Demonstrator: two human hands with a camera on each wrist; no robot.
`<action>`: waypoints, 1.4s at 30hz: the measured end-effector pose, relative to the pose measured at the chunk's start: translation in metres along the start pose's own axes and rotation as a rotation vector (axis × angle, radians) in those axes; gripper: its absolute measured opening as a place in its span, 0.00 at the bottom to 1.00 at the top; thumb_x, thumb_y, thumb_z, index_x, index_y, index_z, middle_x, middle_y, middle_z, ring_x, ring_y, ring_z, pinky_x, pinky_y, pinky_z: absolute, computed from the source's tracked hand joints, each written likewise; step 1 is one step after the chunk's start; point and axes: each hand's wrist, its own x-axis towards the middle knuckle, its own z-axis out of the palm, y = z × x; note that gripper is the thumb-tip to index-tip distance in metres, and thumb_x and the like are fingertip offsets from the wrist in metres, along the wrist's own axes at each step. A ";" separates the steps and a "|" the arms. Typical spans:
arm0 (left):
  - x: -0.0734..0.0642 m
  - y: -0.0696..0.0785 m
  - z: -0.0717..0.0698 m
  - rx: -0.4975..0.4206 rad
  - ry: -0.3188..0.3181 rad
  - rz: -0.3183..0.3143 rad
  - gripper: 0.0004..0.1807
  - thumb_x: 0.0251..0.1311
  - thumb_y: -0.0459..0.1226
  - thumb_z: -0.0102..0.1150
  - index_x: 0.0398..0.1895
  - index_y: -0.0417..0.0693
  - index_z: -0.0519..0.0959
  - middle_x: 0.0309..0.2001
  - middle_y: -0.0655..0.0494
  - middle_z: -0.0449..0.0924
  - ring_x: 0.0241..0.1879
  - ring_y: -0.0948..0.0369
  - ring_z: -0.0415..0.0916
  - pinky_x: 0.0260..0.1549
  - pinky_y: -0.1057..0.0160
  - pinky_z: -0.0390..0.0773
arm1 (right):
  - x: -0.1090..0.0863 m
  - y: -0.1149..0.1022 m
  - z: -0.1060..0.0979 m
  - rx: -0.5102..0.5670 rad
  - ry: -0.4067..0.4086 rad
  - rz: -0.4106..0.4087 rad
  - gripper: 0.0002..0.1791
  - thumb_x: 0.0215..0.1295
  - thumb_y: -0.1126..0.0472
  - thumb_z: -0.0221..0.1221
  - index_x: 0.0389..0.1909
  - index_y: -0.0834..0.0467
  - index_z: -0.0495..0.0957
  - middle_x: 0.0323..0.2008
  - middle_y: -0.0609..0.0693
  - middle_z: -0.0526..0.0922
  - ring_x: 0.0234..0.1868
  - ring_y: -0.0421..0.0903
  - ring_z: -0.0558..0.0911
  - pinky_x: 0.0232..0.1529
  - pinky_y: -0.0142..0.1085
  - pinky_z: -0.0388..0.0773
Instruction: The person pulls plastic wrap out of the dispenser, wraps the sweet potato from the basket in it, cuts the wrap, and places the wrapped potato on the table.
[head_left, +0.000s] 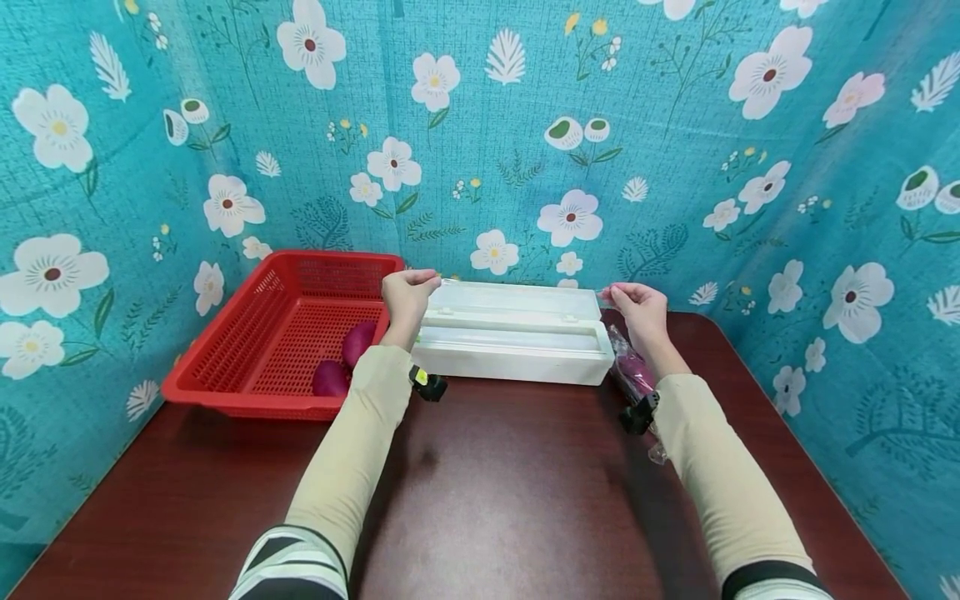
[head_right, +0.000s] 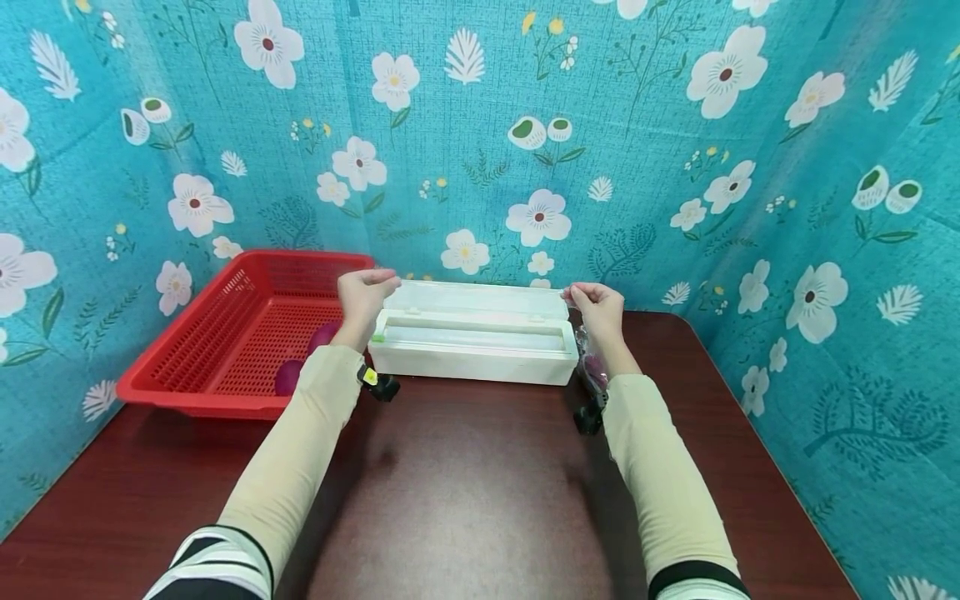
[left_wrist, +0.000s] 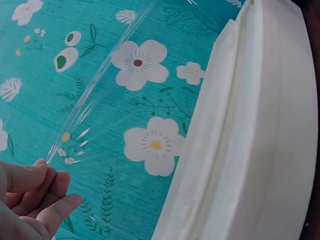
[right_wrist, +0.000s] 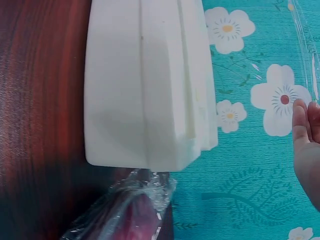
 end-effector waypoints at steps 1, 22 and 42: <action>0.001 0.001 0.000 -0.005 -0.003 0.001 0.10 0.49 0.33 0.63 0.36 0.40 0.83 0.36 0.49 0.81 0.42 0.58 0.74 0.38 0.62 0.74 | -0.008 -0.013 0.007 -0.014 0.000 -0.021 0.10 0.57 0.65 0.58 0.37 0.68 0.78 0.31 0.54 0.82 0.34 0.44 0.81 0.41 0.33 0.75; 0.009 0.038 -0.008 -0.093 -0.019 0.056 0.09 0.50 0.31 0.62 0.37 0.39 0.82 0.38 0.48 0.80 0.38 0.60 0.77 0.38 0.64 0.75 | -0.019 -0.086 0.034 -0.107 -0.023 -0.108 0.08 0.60 0.64 0.55 0.34 0.65 0.79 0.29 0.51 0.81 0.34 0.44 0.80 0.39 0.27 0.74; 0.009 0.073 -0.008 -0.168 -0.024 0.163 0.09 0.50 0.30 0.62 0.36 0.37 0.82 0.35 0.47 0.81 0.37 0.61 0.77 0.37 0.67 0.74 | -0.012 -0.123 0.034 -0.042 -0.066 -0.204 0.09 0.57 0.66 0.57 0.34 0.68 0.79 0.31 0.54 0.81 0.35 0.45 0.80 0.41 0.29 0.74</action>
